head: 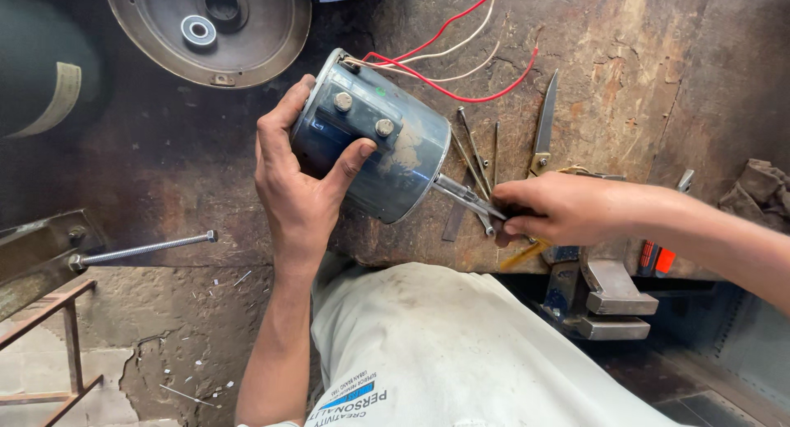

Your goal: The person uses a T-handle hex key and a wrench to tighten bolts on a small electric motor. They rotate the motor to access different sides and repeatedly tighten the fasteners while holding the motor steady.

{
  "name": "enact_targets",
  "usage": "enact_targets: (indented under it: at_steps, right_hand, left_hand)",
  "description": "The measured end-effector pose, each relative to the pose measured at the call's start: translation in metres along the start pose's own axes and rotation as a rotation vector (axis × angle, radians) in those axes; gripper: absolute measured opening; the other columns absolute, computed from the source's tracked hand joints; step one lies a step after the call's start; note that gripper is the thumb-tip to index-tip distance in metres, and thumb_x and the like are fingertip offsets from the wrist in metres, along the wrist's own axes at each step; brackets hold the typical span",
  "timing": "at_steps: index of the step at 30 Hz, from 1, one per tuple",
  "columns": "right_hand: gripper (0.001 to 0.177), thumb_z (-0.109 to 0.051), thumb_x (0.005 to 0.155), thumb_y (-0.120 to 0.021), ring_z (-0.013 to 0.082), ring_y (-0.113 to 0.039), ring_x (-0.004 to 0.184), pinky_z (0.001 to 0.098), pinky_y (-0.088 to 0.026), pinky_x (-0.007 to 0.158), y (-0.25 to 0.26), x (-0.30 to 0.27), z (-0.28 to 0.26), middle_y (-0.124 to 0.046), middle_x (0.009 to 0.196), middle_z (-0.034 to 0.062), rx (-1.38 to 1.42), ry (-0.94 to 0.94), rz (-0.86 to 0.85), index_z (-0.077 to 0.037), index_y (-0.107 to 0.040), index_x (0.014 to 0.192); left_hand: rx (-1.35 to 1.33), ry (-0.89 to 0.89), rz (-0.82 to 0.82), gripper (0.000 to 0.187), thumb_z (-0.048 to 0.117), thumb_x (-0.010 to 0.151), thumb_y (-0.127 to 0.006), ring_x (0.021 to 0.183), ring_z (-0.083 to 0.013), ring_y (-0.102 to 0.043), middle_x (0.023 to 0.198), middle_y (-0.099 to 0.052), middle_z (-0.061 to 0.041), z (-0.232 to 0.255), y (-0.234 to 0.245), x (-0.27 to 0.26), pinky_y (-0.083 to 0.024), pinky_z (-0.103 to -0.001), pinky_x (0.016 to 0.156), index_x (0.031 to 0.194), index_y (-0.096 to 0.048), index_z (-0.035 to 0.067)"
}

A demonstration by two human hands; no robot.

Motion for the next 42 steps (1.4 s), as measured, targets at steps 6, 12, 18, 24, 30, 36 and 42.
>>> enact_targets:
  at_steps: [6,12,18,24,30,36,42]
  right_hand:
    - [0.04,-0.048,0.09,-0.074,0.0235,-0.071,0.086,0.0404,-0.054,0.078,0.0,-0.015,0.04,-0.076,0.092,0.0092,-0.55,-0.494,-0.042,-0.02,-0.069,0.119]
    - [0.028,-0.039,0.093,-0.062,0.0204,-0.076,0.071,0.0402,-0.056,0.065,-0.002,-0.004,-0.006,-0.08,0.082,0.0,-0.166,-0.032,0.006,-0.013,-0.067,0.103]
    - [0.036,-0.041,0.094,-0.071,0.0303,-0.071,0.079,0.0405,-0.055,0.077,-0.001,-0.019,0.033,-0.075,0.086,0.016,-0.336,-0.459,-0.005,-0.021,-0.07,0.124]
    - [0.032,-0.033,0.092,-0.063,0.0375,-0.069,0.083,0.0492,-0.054,0.068,0.012,-0.022,0.038,-0.073,0.093,0.0135,-0.399,-0.069,0.421,-0.012,-0.067,0.115]
    - [0.02,-0.026,0.1,-0.062,0.0377,-0.068,0.088,0.0497,-0.053,0.069,0.017,-0.032,0.105,-0.069,0.094,0.0132,-0.528,-0.299,0.823,-0.008,-0.064,0.109]
    - [0.023,-0.025,0.091,-0.07,0.0349,-0.067,0.091,0.0443,-0.055,0.074,0.003,-0.025,0.059,-0.068,0.09,0.012,-0.724,-0.2,0.961,-0.007,-0.065,0.103]
    - [0.018,-0.015,0.1,-0.063,0.0331,-0.067,0.095,0.0427,-0.054,0.077,0.002,-0.028,-0.035,-0.068,0.102,0.0127,-0.277,0.287,1.014,-0.006,-0.066,0.115]
  left_hand:
    - [0.011,-0.008,-0.002,0.076,0.051,0.095,-0.083,0.134,-0.0282,-0.062,0.144,-0.06,-0.016,0.002,0.001,0.001,-0.055,-0.039,0.114,0.144,-0.05,0.003]
    - [0.009,-0.011,-0.009,0.077,0.052,0.095,-0.082,0.135,-0.0289,-0.062,0.146,-0.059,-0.015,0.002,0.0,0.001,-0.055,-0.039,0.114,0.144,-0.049,0.003]
    - [0.026,-0.015,-0.018,0.076,0.053,0.095,-0.082,0.136,-0.0291,-0.062,0.147,-0.06,-0.014,0.001,-0.001,0.001,-0.055,-0.04,0.114,0.144,-0.05,0.004]
    - [-0.013,0.005,-0.048,0.078,0.056,0.098,-0.077,0.139,-0.0285,-0.057,0.15,-0.056,-0.014,-0.001,-0.002,-0.002,-0.052,-0.041,0.118,0.146,-0.046,0.004]
    - [0.319,-0.048,0.021,0.094,0.059,0.097,-0.075,0.146,-0.0306,-0.043,0.156,-0.039,-0.014,0.014,-0.004,-0.011,-0.039,-0.044,0.121,0.161,-0.032,0.006]
    - [0.385,-0.093,-0.191,0.143,0.069,0.065,-0.089,0.147,-0.0432,-0.028,0.16,-0.024,-0.026,0.03,-0.013,-0.014,-0.028,-0.057,0.123,0.159,-0.011,-0.005]
    - [0.459,-0.138,-0.207,0.145,0.065,0.064,-0.096,0.151,-0.041,-0.028,0.163,-0.023,-0.022,0.043,-0.012,-0.012,-0.029,-0.053,0.127,0.163,-0.011,0.0]
Point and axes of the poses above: each hand's wrist, its own x-axis towards the middle knuckle, its own y-axis out of the back of the hand, z = x × y, the point moved 10 cm from there along x, towards the middle knuckle
